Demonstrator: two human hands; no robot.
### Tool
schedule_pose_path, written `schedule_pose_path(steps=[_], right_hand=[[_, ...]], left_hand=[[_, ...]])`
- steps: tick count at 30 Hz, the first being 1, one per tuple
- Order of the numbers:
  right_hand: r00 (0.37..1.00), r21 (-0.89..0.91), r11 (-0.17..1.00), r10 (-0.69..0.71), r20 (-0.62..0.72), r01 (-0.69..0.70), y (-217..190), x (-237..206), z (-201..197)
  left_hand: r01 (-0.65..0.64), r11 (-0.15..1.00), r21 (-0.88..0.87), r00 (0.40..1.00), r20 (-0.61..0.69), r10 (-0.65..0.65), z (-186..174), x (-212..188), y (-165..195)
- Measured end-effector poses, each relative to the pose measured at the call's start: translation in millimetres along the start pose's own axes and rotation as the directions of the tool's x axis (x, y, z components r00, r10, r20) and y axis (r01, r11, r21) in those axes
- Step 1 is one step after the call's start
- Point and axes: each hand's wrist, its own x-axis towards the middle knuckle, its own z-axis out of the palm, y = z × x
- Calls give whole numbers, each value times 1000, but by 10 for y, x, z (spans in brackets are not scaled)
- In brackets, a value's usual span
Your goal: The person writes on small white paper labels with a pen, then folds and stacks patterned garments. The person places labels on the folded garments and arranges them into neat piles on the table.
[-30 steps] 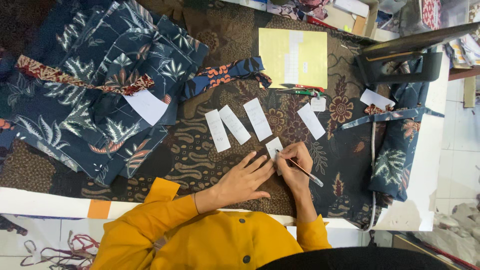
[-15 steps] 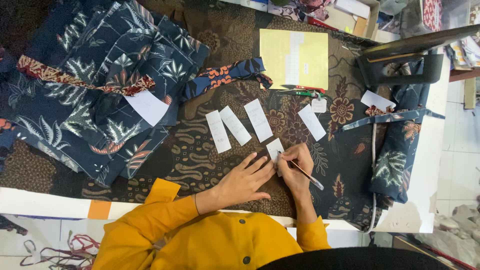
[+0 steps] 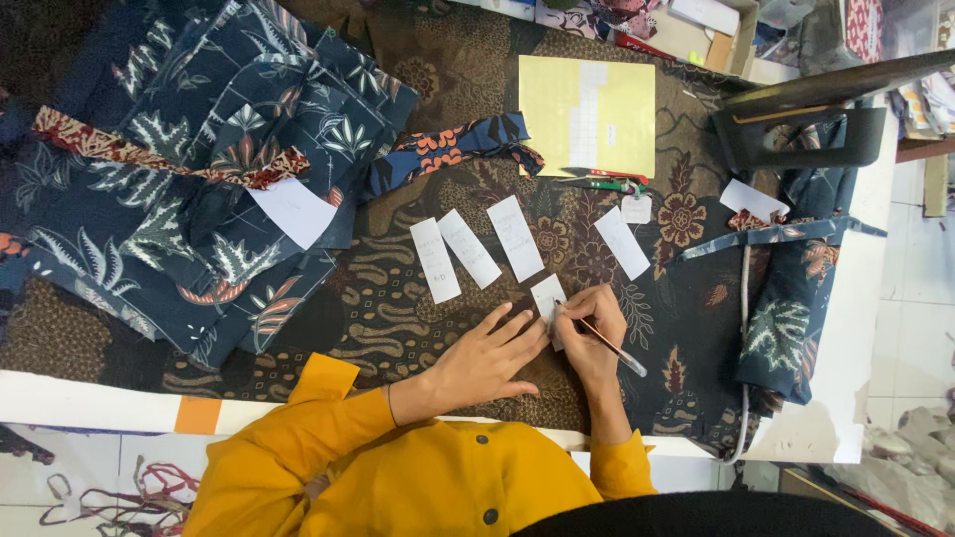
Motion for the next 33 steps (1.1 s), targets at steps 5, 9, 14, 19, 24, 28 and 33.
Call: schedule_pose_path(steps=[5, 9, 14, 19, 24, 28, 33], right_hand=[[998, 74, 996, 60, -15, -59, 23, -15, 6], [997, 40, 997, 73, -29, -72, 56, -20, 6], [998, 19, 999, 47, -32, -47, 72, -25, -1], [998, 80, 995, 62, -29, -60, 80, -32, 8], [999, 56, 998, 34, -36, -32, 102, -36, 14], [999, 103, 994, 26, -34, -22, 79, -48, 2], [993, 69, 994, -94, 66, 89, 1, -15, -3]], left_hand=[[6, 1000, 1, 1000, -10, -6, 1, -1, 7], [9, 1000, -11, 1000, -15, -9, 16, -6, 5], [5, 1000, -18, 1000, -14, -6, 31, 0, 9], [9, 1000, -27, 1000, -11, -10, 32, -4, 7], [11, 999, -35, 1000, -20, -12, 27, -10, -1], [9, 1000, -25, 1000, -20, -9, 31, -11, 0], [11, 1000, -16, 1000, -2, -11, 46, -16, 6]])
